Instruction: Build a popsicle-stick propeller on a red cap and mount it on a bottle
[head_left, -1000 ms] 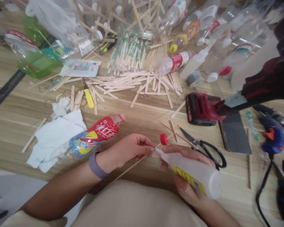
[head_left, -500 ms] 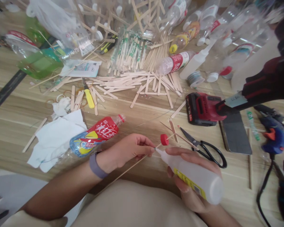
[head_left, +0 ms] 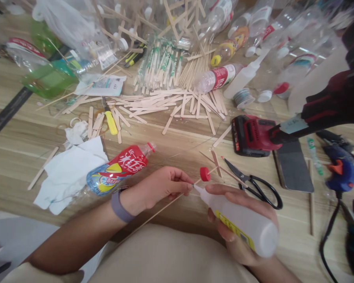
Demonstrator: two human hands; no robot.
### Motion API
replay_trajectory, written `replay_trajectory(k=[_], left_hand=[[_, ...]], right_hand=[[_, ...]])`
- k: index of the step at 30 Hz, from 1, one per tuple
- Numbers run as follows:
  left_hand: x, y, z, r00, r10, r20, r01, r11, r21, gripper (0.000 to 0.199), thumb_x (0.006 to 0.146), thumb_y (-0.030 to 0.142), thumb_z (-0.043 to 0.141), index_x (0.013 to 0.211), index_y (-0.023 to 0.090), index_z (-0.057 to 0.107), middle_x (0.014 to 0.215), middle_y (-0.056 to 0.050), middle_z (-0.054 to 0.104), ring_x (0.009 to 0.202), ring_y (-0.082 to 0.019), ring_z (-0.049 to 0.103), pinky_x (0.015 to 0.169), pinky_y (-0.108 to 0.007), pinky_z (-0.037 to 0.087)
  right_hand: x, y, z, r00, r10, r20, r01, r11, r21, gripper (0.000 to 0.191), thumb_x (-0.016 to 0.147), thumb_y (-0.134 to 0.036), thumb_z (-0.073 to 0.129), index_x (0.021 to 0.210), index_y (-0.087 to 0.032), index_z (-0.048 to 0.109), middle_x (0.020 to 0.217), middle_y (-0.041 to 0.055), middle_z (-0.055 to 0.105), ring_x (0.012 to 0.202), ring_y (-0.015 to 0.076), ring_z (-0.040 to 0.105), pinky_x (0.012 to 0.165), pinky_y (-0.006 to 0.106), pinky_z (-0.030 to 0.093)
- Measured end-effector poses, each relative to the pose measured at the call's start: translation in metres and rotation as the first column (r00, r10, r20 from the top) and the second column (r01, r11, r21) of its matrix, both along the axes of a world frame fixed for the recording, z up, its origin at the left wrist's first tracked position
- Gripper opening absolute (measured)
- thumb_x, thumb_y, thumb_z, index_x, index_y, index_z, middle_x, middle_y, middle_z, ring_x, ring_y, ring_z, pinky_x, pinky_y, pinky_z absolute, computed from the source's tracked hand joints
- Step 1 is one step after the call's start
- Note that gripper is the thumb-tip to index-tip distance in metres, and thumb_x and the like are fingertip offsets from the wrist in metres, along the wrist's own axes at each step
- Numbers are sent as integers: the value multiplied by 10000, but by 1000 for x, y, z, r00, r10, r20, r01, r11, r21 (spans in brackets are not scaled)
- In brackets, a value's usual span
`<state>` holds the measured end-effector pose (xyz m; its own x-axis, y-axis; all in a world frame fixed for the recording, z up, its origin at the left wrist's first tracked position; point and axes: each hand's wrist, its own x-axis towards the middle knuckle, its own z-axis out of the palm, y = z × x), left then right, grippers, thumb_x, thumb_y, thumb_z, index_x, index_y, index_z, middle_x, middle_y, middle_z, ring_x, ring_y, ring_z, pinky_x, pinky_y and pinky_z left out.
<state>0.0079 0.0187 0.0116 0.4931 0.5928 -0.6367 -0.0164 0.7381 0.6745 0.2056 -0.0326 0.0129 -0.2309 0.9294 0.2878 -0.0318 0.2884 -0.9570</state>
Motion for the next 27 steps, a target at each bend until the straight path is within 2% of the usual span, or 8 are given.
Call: replay_trajectory(k=[9, 19, 24, 27], left_hand=[[0, -1, -1, 1000, -8, -5, 8, 1000, 9, 130, 663, 217, 682, 770, 154, 644, 547, 77, 524, 461, -50, 377, 450, -210, 251], [0, 0, 2, 1000, -12, -7, 12, 1000, 3, 120, 676, 216, 693, 761, 154, 636, 545, 77, 526, 456, -48, 374, 450, -210, 248], [-1, -1, 0, 1000, -16, -6, 16, 1000, 5, 144, 677, 233, 702, 778, 151, 639, 553, 74, 529, 461, -49, 378, 453, -211, 248], [-1, -1, 0, 1000, -18, -13, 18, 1000, 1, 156, 672, 239, 704, 785, 151, 642, 558, 74, 528, 463, -50, 373, 452, -212, 244]], right_hand=[[2, -1, 1, 1000, 25, 9, -25, 1000, 3, 443, 838, -231, 703, 1258, -296, 580, 1148, 103, 710, 1063, 309, 680, 825, 482, 593], [2, -3, -2, 1000, 13, -24, -14, 999, -31, 426, 835, -304, 709, 1245, -303, 593, 1065, 116, 738, 1038, 333, 686, 749, 487, 605], [2, -1, -1, 999, 39, -21, -39, 999, -7, 423, 846, -197, 677, 1250, -293, 593, 1052, 82, 747, 1074, 310, 675, 769, 450, 600], [2, 0, -1, 999, 44, -19, -44, 999, 3, 441, 837, -195, 684, 1259, -282, 588, 1101, 89, 732, 1063, 304, 679, 775, 443, 600]])
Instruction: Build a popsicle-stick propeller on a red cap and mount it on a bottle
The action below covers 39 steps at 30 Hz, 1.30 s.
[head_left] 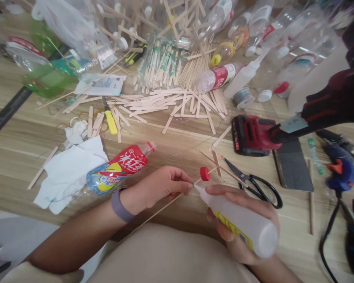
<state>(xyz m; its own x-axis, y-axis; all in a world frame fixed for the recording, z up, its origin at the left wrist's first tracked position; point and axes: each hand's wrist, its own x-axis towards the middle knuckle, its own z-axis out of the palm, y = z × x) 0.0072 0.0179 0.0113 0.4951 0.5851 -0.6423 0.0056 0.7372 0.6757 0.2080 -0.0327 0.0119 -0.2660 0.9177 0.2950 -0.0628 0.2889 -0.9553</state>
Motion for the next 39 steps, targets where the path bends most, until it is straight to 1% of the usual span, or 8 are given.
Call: replay_trajectory(k=[5, 11, 16, 21, 26, 29, 33, 39], left_hand=[[1, 1, 2, 1000, 0, -3, 0, 1000, -3, 136, 668, 228, 692, 767, 153, 638, 544, 79, 516, 460, -50, 363, 450, -213, 242], [0, 1, 0, 1000, -3, -12, 3, 1000, 4, 145, 668, 238, 697, 775, 154, 649, 573, 66, 540, 473, -53, 388, 460, -212, 259], [0, 1, -1, 1000, -3, -7, 3, 1000, 0, 167, 658, 259, 710, 781, 158, 655, 572, 67, 537, 476, -55, 387, 461, -211, 263], [0, 0, 0, 1000, 1, 5, -1, 1000, -2, 147, 662, 245, 708, 763, 156, 648, 546, 76, 517, 465, -52, 376, 459, -212, 256], [0, 0, -1, 1000, 1, 2, -1, 1000, -3, 142, 681, 241, 707, 777, 154, 648, 569, 71, 536, 470, -52, 383, 466, -215, 256], [0, 0, -1, 1000, -3, -5, 3, 1000, -1, 152, 681, 255, 712, 776, 155, 648, 569, 70, 533, 474, -55, 384, 468, -217, 256], [0, 1, 0, 1000, -3, 6, 3, 1000, 1, 161, 675, 261, 717, 771, 156, 644, 565, 69, 528, 474, -58, 380, 469, -221, 252], [1, 1, 0, 1000, -2, -2, 2, 1000, 1, 168, 665, 251, 714, 780, 153, 642, 581, 69, 533, 484, -58, 386, 475, -222, 261]], right_hand=[[1, 0, 1, 1000, -10, 21, 10, 1000, 2, 434, 839, -224, 695, 1254, -293, 592, 1072, 96, 743, 1039, 310, 689, 781, 468, 597], [2, -1, 0, 1000, -4, 30, 4, 1000, 5, 468, 820, -249, 717, 1268, -308, 593, 1132, 86, 725, 1045, 302, 688, 776, 449, 600], [1, -1, 1, 998, -27, 54, 27, 1000, -2, 489, 788, -291, 755, 1250, -333, 600, 1106, 92, 733, 1009, 319, 699, 773, 485, 596], [1, -1, 3, 998, -30, 61, 32, 999, -24, 482, 799, -280, 749, 1250, -359, 598, 1118, 64, 735, 1010, 304, 701, 786, 475, 594], [1, -2, 2, 998, -41, 53, 42, 999, -17, 510, 772, -275, 771, 1248, -351, 604, 1089, 84, 740, 991, 319, 702, 760, 493, 602], [1, -2, 1, 998, -48, 44, 49, 999, -18, 485, 785, -283, 759, 1243, -342, 610, 1091, 90, 737, 991, 315, 702, 768, 491, 601], [1, -2, 0, 998, -40, 56, 42, 999, -19, 481, 797, -313, 749, 1253, -358, 602, 1100, 78, 735, 1007, 311, 700, 788, 488, 599], [0, -1, 0, 998, -41, 44, 41, 999, -13, 473, 807, -286, 741, 1254, -355, 603, 1095, 68, 740, 1011, 304, 699, 780, 474, 598]])
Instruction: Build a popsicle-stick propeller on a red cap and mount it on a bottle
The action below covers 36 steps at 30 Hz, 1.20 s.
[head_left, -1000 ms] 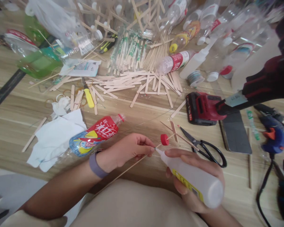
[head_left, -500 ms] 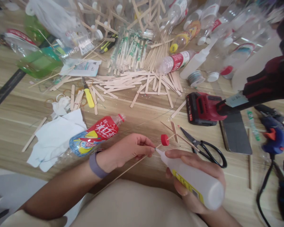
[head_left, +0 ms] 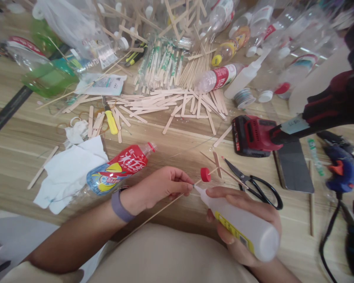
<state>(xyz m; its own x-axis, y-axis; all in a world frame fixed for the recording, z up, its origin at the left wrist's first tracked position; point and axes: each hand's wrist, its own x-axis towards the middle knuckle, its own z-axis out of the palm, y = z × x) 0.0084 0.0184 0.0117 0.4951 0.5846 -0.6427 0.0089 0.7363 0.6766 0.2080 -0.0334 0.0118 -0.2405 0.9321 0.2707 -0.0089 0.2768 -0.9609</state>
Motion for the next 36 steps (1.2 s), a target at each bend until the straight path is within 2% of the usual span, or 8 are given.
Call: replay_trajectory(k=[8, 10, 13, 16, 19, 23, 26, 36], left_hand=[[-1, 0, 0, 1000, 8, 21, -8, 1000, -10, 121, 678, 209, 691, 770, 151, 638, 567, 75, 536, 467, -48, 383, 463, -219, 247], [-1, 0, 0, 1000, 13, 20, -13, 1000, -12, 121, 673, 205, 691, 766, 150, 637, 567, 74, 539, 467, -47, 387, 460, -217, 249], [-1, 1, 1, 1000, 18, 16, -17, 1000, -17, 136, 661, 209, 704, 763, 147, 640, 563, 73, 539, 465, -46, 387, 459, -216, 251], [0, 1, 1, 999, 28, 26, -28, 999, -23, 154, 651, 224, 720, 759, 143, 644, 555, 74, 533, 458, -43, 380, 453, -214, 243], [0, 0, 1, 998, 46, 48, -45, 998, -32, 163, 650, 225, 730, 760, 141, 644, 560, 72, 542, 451, -38, 375, 447, -210, 239], [-1, 1, 1, 997, 53, 52, -50, 997, -54, 133, 670, 207, 721, 759, 149, 641, 551, 76, 543, 444, -37, 372, 439, -204, 237], [-2, 1, 1, 997, 60, 42, -57, 996, -74, 111, 679, 201, 713, 747, 156, 637, 543, 79, 537, 439, -36, 367, 435, -202, 232], [-3, 3, -1, 993, 62, 99, -53, 994, -97, 156, 679, 248, 735, 742, 147, 635, 565, 59, 573, 440, -36, 352, 440, -215, 212]], right_hand=[[1, 0, 0, 1000, -8, 2, 8, 1000, 12, 512, 774, -259, 772, 1250, -353, 610, 1101, 70, 735, 997, 304, 704, 761, 468, 608], [0, 1, 2, 1000, 3, -4, -3, 1000, 15, 481, 789, -249, 756, 1242, -334, 619, 1091, 73, 737, 969, 287, 709, 697, 421, 619], [-6, 3, 5, 998, -20, -53, 21, 1000, 11, 412, 814, -234, 735, 1207, -302, 635, 1070, 76, 735, 746, 210, 718, 510, 305, 590], [-11, 5, 6, 982, -80, -170, 75, 997, -36, 358, 836, -282, 721, 1181, -278, 629, 1082, 73, 721, 573, 158, 683, 451, 291, 573], [-11, 5, 7, 949, -179, -258, 167, 984, -68, 376, 809, -339, 745, 1163, -272, 635, 1099, 57, 722, 559, 178, 694, 461, 339, 593], [-8, 7, 12, 921, -304, -244, 291, 953, -88, 369, 808, -433, 725, 1147, -306, 654, 1101, 7, 725, 540, 179, 689, 479, 373, 602], [-8, 8, 14, 925, -299, -235, 280, 954, -110, 319, 844, -446, 679, 1137, -322, 659, 1074, -12, 726, 513, 167, 682, 464, 367, 598], [-10, 3, 3, 952, -204, -229, 184, 977, -104, 382, 806, -371, 743, 1153, -279, 614, 1093, 46, 723, 572, 185, 703, 457, 332, 600]])
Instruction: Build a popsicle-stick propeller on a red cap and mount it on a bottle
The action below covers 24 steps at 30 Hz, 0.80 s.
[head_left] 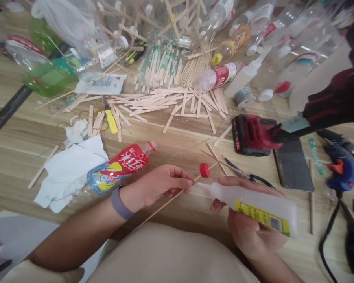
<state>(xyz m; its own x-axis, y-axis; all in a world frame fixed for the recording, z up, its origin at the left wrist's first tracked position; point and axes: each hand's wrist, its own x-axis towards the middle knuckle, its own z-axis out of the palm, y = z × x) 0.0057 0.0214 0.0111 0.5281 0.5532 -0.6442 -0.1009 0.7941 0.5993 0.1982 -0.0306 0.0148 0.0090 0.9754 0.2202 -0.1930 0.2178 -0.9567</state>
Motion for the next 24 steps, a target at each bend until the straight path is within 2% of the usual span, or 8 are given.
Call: replay_trajectory(k=[14, 24], left_hand=[[0, -1, -3, 1000, -11, 18, 11, 1000, 11, 222, 643, 312, 776, 743, 154, 656, 578, 56, 578, 457, -41, 365, 457, -218, 220], [1, 0, 0, 1000, -6, 3, 6, 1000, -15, 150, 674, 231, 741, 760, 145, 653, 550, 62, 562, 447, -40, 368, 447, -210, 211]], right_hand=[[-2, -1, -3, 999, 6, 46, -6, 1000, 6, 386, 817, -395, 729, 1153, -262, 594, 1089, 51, 718, 559, 167, 693, 497, 333, 603], [-3, 1, -3, 998, 9, 60, -10, 1000, 6, 369, 822, -386, 726, 1139, -256, 590, 1092, 60, 720, 572, 175, 701, 482, 323, 593]])
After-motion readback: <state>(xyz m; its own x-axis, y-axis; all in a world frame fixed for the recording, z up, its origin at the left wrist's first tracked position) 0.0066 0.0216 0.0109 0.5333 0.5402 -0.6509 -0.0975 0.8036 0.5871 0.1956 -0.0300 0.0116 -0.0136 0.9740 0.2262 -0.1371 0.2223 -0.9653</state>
